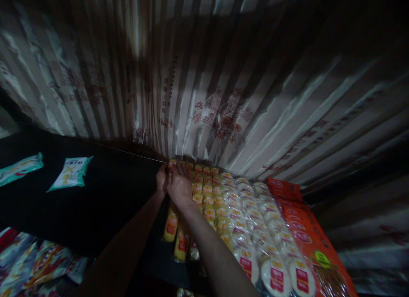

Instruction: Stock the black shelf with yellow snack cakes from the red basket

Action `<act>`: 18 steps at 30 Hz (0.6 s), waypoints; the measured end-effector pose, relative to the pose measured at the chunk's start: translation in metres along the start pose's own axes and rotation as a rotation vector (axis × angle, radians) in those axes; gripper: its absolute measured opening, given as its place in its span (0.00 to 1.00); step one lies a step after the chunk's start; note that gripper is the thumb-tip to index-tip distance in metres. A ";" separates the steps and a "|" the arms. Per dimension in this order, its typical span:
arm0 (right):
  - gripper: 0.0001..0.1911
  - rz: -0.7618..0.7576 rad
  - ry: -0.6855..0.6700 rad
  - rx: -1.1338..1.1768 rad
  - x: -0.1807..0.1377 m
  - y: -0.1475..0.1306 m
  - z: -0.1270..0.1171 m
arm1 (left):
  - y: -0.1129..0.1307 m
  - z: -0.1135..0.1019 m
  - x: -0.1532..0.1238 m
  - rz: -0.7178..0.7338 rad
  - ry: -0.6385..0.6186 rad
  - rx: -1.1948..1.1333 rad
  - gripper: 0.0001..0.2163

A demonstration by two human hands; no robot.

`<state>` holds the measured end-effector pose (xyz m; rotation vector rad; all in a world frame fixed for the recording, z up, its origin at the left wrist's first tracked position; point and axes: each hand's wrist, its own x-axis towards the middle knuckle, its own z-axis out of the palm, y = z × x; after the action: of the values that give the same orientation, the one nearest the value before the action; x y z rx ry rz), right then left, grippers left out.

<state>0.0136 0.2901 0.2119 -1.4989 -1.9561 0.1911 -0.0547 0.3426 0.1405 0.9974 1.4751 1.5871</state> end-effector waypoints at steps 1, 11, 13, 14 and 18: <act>0.21 -0.012 -0.003 -0.018 0.000 0.007 -0.009 | -0.001 0.002 0.001 0.011 -0.006 0.030 0.07; 0.18 -0.061 -0.033 -0.210 -0.013 0.057 -0.039 | -0.012 0.011 0.004 0.188 -0.026 0.370 0.11; 0.18 -0.068 -0.062 -0.233 -0.015 0.058 -0.039 | -0.013 0.011 0.005 0.208 -0.037 0.411 0.11; 0.18 -0.073 -0.076 -0.241 -0.016 0.058 -0.038 | -0.013 0.011 0.005 0.221 -0.037 0.424 0.11; 0.20 -0.060 -0.130 -0.289 -0.017 0.060 -0.035 | -0.013 0.007 0.006 0.290 -0.011 0.465 0.11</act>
<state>0.0848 0.2856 0.2029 -1.6405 -2.2036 -0.0225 -0.0507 0.3519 0.1280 1.5376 1.8006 1.4521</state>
